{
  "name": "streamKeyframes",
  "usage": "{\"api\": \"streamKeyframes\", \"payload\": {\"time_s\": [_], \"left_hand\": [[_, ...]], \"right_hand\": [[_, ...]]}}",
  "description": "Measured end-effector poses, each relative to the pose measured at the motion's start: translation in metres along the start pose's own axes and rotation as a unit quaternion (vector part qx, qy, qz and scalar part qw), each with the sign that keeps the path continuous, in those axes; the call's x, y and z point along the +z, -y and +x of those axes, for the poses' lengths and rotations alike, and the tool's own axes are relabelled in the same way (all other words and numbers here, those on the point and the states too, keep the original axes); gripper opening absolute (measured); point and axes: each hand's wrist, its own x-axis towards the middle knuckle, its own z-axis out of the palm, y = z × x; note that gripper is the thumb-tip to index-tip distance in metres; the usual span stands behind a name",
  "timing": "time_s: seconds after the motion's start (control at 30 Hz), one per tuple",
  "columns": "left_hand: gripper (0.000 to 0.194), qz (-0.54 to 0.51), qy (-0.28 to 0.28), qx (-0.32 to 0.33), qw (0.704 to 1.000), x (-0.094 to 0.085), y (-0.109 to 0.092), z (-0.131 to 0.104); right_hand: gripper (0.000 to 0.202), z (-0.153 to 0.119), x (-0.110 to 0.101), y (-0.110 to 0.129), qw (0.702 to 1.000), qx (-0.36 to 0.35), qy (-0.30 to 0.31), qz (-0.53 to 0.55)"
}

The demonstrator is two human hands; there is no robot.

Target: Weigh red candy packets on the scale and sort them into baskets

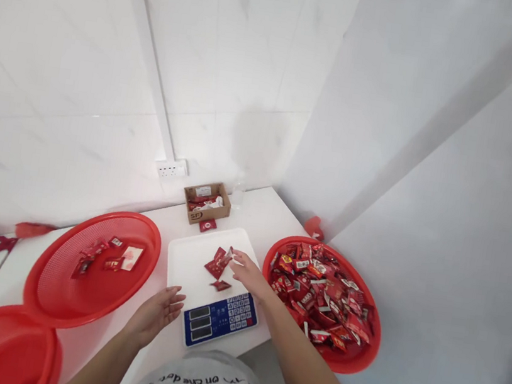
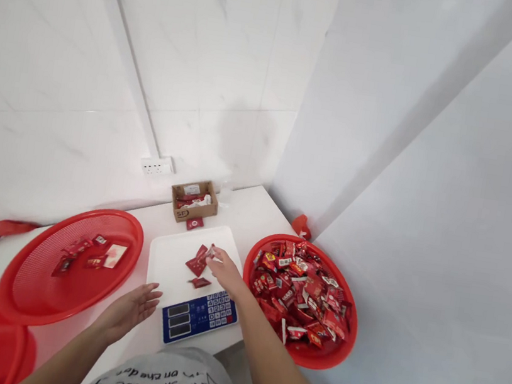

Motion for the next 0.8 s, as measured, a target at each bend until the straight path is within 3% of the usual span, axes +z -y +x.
{"api": "streamKeyframes", "payload": {"time_s": [0.13,0.23,0.37,0.47,0.63,0.8], "left_hand": [[0.027,0.101,-0.001,0.06,0.993,-0.01,0.004,-0.004],[0.031,0.247,-0.018,0.127,0.961,-0.012,0.01,-0.001],[0.033,0.429,-0.02,0.289,0.856,-0.008,0.019,0.012],[0.045,0.524,0.019,0.373,0.765,0.002,0.021,0.024],[0.066,0.654,0.062,0.35,0.668,0.035,0.013,0.043],[0.065,0.727,0.068,0.299,0.615,0.056,0.005,0.057]], "right_hand": [[0.043,0.001,-0.028,-0.028,0.987,-0.043,-0.059,-0.144],[0.038,-0.002,-0.066,-0.047,0.938,-0.058,-0.168,-0.297],[0.042,-0.008,-0.111,-0.061,0.903,-0.027,-0.221,-0.367],[0.052,-0.007,-0.126,-0.067,0.882,0.0,-0.221,-0.417],[0.067,0.007,-0.121,-0.075,0.861,0.047,-0.204,-0.464],[0.063,0.002,-0.115,-0.082,0.829,0.063,-0.177,-0.527]]}}
